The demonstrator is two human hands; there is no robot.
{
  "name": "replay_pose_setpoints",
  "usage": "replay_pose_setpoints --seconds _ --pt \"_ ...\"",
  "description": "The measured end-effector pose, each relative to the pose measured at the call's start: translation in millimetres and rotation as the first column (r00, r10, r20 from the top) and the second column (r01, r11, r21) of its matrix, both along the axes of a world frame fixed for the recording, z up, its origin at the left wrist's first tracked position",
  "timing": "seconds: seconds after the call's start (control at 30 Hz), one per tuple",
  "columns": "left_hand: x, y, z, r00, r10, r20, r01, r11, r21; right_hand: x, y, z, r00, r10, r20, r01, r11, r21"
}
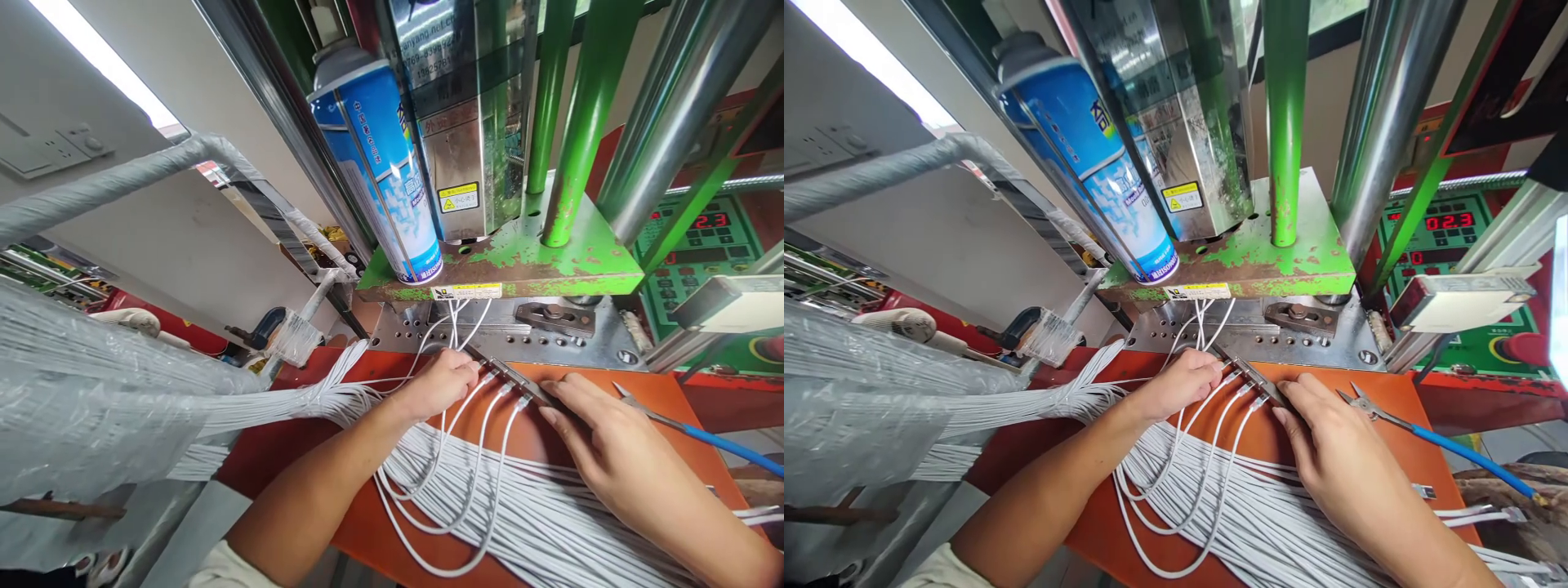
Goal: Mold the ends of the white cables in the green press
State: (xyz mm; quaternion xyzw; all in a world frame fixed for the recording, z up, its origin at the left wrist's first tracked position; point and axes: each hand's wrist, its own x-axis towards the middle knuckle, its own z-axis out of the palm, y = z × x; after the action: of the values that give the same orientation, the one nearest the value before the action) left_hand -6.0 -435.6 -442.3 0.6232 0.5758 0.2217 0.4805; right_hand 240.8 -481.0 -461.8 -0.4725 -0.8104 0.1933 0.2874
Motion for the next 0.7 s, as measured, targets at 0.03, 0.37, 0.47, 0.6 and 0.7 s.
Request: replay_pose_setpoints --seconds 0.03,0.37,0.47,0.6,0.7 --pt "1 -2 0.2 0.999 0.002 -0.054 0.001 0.998 0.059 1 1 1.2 1.0 0.018 0.0 -0.018 1.0 -0.006" --pt "3 -8 8.7 0.944 -0.019 -0.33 0.089 0.976 0.198 3 5 -2.6 0.996 0.07 -0.05 -0.073 0.996 -0.052" --pt "8 -24 18.4 0.79 0.176 -0.587 0.147 0.875 0.461 -1 3 -12.6 0.999 -0.028 -0.037 0.028 1.0 -0.011" --pt "14 -46 22.5 0.714 0.167 -0.68 0.28 0.822 0.496 -5 0 -14.6 0.998 -0.044 0.039 0.043 0.999 0.025" --pt "16 -46 18.1 0.701 0.094 -0.707 0.308 0.854 0.419 -6 0 -10.3 0.997 -0.016 0.072 0.013 0.999 0.03"
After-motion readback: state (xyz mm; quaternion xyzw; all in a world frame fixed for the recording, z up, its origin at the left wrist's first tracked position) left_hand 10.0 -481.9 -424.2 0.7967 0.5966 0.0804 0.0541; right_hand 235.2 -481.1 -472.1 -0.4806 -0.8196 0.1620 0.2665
